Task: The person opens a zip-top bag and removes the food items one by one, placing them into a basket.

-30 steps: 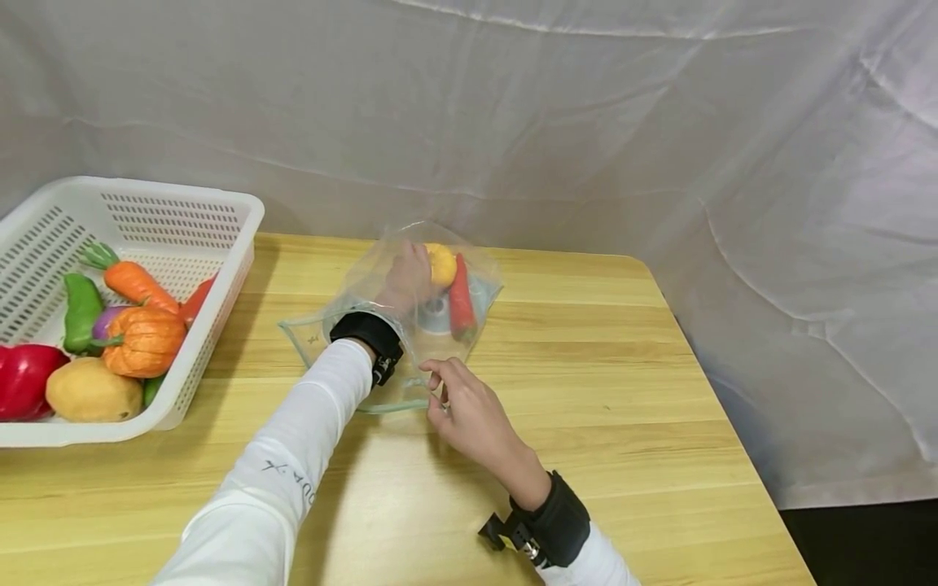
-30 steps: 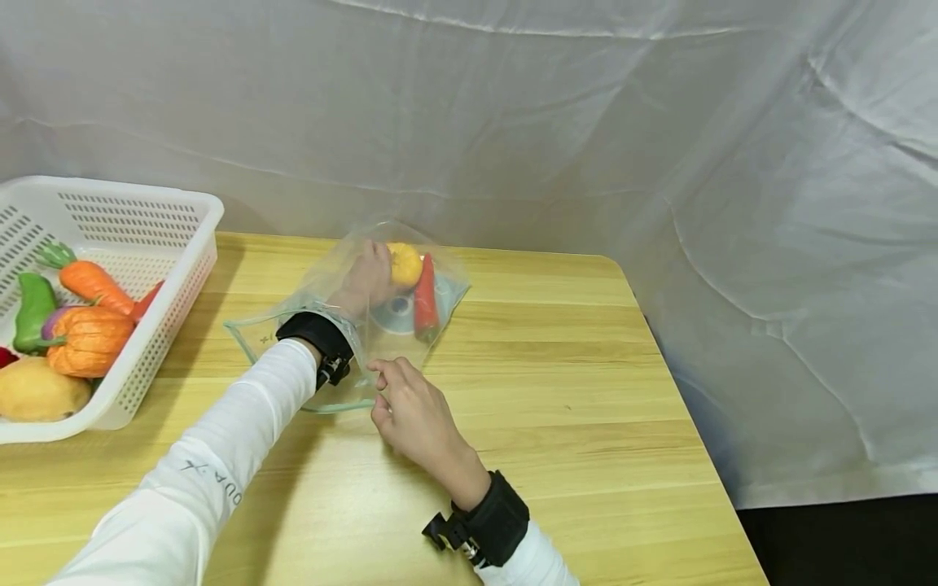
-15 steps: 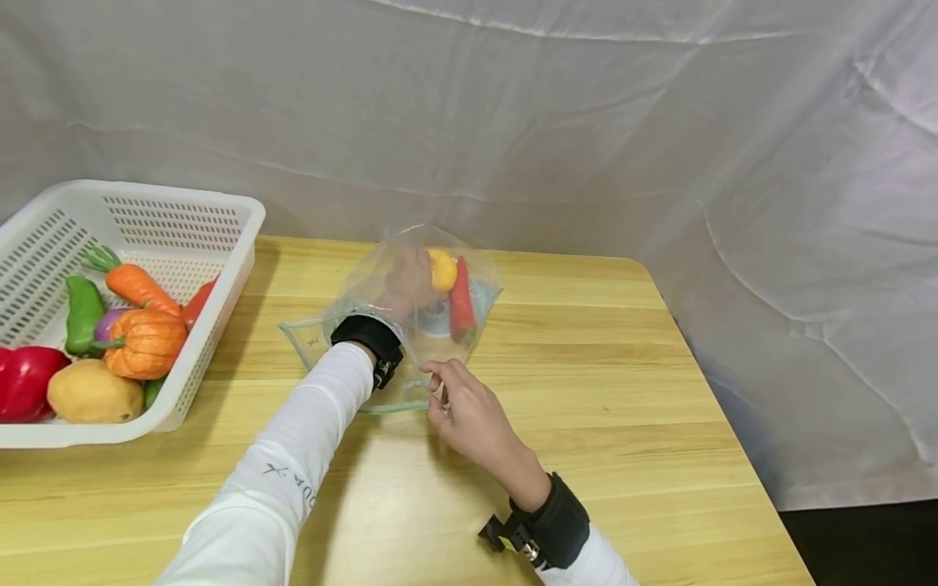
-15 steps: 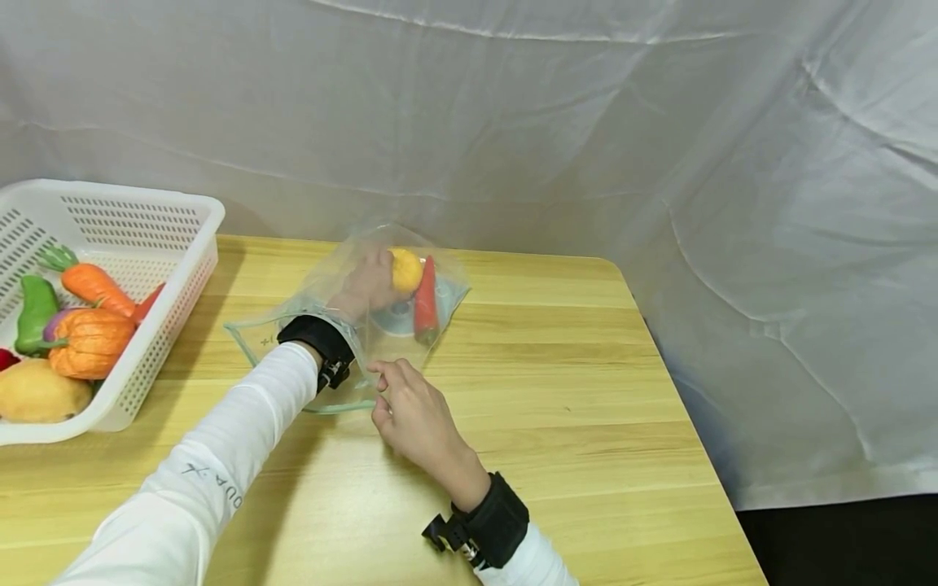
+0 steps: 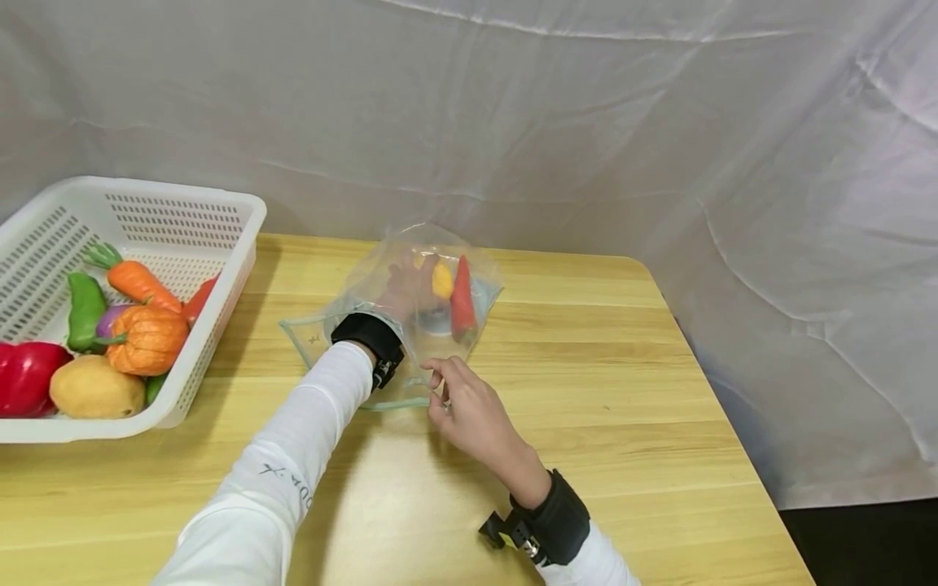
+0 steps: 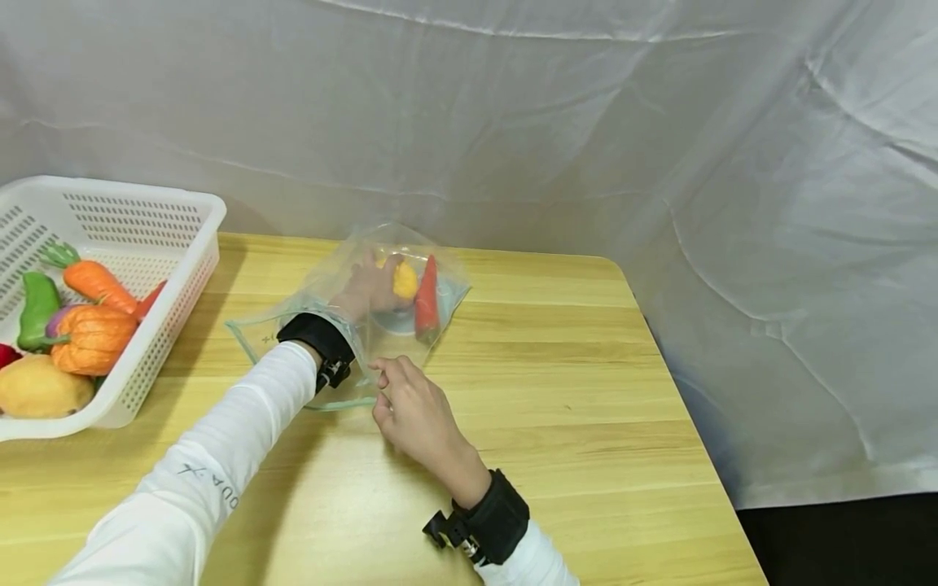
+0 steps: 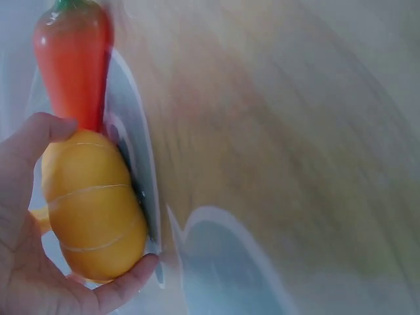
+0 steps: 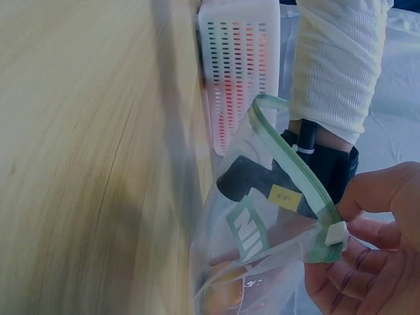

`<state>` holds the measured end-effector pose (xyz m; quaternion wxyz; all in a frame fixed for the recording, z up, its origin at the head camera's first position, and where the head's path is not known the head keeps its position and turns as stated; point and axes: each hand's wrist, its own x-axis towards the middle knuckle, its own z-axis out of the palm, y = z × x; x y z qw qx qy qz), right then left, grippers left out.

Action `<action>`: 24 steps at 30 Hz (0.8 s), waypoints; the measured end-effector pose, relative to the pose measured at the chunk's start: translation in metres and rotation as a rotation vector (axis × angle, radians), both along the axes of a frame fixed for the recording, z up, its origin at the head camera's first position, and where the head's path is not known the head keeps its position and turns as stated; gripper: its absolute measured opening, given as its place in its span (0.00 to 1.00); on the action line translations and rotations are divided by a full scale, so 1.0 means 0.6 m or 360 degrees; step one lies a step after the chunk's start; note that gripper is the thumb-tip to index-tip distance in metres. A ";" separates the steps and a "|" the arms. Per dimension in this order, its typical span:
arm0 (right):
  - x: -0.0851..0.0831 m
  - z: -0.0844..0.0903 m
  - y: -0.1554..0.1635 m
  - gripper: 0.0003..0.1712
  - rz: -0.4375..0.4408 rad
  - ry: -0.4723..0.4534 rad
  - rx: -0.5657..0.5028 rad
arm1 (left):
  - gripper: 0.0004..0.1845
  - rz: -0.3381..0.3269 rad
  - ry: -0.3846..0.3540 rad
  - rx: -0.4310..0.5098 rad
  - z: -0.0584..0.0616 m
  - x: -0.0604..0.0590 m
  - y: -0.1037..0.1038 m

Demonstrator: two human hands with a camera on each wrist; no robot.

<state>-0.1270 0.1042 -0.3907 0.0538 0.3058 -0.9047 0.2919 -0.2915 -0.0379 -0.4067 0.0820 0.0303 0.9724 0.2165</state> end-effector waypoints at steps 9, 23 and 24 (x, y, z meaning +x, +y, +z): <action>-0.003 0.000 0.002 0.23 -0.0021 -0.0038 -0.0003 | 0.50 -0.0139 -0.0132 -0.0034 0.010 0.014 -0.003; -0.004 0.005 0.005 0.23 -0.0032 -0.0115 -0.0006 | 0.39 -0.0255 -0.0019 -0.0253 0.039 0.078 -0.001; -0.004 0.005 0.005 0.23 -0.0032 -0.0124 -0.0009 | 0.38 -0.0255 0.0006 -0.0270 0.040 0.083 -0.001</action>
